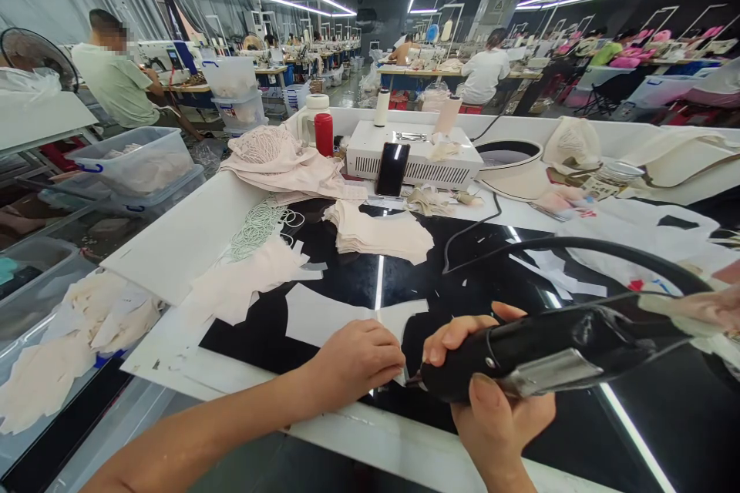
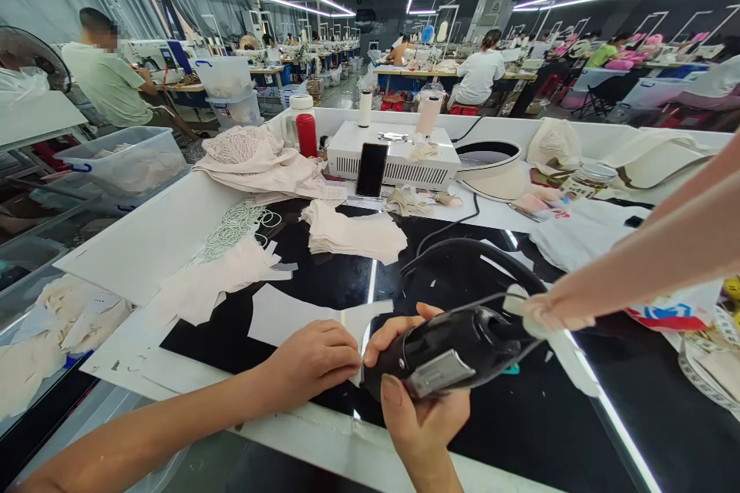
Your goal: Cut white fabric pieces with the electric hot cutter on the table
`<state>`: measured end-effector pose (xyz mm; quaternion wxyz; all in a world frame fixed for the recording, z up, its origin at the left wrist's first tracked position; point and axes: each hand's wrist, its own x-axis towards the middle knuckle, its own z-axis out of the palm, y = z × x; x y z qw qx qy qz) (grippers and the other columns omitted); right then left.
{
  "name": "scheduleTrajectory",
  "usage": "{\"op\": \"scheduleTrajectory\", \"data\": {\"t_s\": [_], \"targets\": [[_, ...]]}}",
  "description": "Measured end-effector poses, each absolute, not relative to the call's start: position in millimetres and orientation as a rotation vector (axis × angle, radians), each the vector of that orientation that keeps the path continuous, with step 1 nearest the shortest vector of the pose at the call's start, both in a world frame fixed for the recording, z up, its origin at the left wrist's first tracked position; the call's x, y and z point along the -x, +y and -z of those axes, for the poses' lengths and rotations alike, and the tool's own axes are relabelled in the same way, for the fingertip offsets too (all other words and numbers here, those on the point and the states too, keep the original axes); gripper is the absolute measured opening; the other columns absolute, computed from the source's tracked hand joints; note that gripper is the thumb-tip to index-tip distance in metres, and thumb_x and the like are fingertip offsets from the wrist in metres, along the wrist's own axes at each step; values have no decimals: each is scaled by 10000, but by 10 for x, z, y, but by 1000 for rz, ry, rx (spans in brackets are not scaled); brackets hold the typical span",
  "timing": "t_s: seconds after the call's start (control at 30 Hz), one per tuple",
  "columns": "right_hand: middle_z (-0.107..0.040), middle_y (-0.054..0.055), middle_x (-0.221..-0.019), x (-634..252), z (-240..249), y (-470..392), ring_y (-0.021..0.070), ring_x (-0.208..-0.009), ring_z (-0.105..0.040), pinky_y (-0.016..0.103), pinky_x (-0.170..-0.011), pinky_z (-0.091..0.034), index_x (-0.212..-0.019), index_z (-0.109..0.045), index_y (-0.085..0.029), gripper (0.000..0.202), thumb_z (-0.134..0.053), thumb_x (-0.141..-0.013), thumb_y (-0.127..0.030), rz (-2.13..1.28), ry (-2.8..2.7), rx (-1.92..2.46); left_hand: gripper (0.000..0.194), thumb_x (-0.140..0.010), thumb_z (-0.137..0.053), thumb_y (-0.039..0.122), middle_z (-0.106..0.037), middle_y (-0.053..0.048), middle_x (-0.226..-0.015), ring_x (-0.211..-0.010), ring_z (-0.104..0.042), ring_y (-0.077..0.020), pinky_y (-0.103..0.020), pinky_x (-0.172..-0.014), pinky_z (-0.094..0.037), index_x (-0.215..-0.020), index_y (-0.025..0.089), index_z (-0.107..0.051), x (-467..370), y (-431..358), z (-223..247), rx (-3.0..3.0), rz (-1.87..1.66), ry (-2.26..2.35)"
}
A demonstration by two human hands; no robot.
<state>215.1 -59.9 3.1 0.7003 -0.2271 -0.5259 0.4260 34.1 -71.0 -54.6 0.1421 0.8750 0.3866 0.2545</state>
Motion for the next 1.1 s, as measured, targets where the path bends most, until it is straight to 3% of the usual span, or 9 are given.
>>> {"op": "scheduleTrajectory", "data": {"t_s": [0.3, 0.53, 1.1], "targets": [[-679, -7, -831, -2138, -49, -594, 178, -596, -644, 349, -527, -596, -1351, -605, -278, 481, -827, -949, -420, -931, -1166, 525, 124, -1096, -674, 185, -782, -32, -1080, -985, -719, -183, -321, -907, -531, -983, 201, -723, -293, -739, 568, -2648, -751, 1079], [-688, -6, -828, -2145, -62, -598, 180, -611, -647, 345, -548, -595, -1347, -619, -277, 473, -835, -944, -398, -944, -1164, 513, 160, -1153, -569, 211, -784, -68, -1115, -1054, -739, -182, -310, -1039, -561, -1070, 192, -704, -220, -735, 536, -2776, -761, 939], [-684, -3, -849, -2163, -20, -595, 178, -633, -647, 341, -555, -589, -1381, -618, -283, 472, -816, -963, -377, -950, -1173, 488, 183, -1159, -578, 247, -798, -61, -1148, -1089, -745, -193, -310, -1081, -583, -1102, 165, -732, -141, -722, 534, -2815, -888, 836]]}}
